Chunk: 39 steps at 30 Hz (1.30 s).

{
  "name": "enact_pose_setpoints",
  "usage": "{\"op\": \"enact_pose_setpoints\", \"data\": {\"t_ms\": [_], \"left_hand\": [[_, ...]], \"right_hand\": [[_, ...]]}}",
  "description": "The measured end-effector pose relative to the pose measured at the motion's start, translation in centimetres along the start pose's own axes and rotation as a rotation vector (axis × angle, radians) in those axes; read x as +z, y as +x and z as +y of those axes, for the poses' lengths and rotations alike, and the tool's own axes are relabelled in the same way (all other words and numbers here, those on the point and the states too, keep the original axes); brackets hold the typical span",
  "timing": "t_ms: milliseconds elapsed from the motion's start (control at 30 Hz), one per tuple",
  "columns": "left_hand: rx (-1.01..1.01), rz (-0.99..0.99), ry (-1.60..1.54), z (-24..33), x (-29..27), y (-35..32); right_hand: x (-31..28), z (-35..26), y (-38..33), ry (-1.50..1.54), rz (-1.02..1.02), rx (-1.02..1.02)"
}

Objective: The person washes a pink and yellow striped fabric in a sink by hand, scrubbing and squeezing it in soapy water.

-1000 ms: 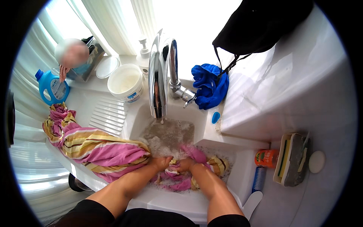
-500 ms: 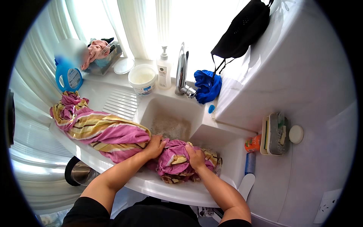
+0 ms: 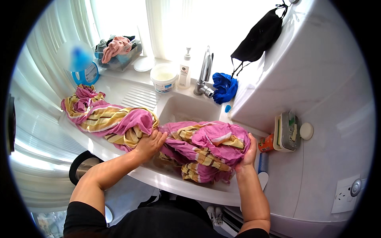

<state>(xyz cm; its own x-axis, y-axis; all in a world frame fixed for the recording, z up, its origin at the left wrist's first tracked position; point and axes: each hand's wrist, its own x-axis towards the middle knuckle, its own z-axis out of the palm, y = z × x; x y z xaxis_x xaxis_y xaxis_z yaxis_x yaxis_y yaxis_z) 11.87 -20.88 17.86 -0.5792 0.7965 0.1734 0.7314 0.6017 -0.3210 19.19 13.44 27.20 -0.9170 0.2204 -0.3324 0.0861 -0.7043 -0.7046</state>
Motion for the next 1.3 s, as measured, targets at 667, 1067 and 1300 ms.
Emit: {"op": "enact_pose_setpoints", "data": {"t_ms": [667, 1067, 1300], "left_hand": [[-0.692, -0.568, -0.011, -15.2, -9.0, 3.6], [-0.142, -0.573, 0.207, 4.8, 12.0, 10.0], [-0.296, -0.392, -0.235, 7.6, 29.5, 7.7]], "right_hand": [[-2.0, 10.4, 6.3, -1.669, 0.155, -0.452], [-1.6, 19.4, 13.3, -2.187, -0.307, -0.324], [0.9, 17.0, 16.2, -2.216, -0.329, 0.134]]}}
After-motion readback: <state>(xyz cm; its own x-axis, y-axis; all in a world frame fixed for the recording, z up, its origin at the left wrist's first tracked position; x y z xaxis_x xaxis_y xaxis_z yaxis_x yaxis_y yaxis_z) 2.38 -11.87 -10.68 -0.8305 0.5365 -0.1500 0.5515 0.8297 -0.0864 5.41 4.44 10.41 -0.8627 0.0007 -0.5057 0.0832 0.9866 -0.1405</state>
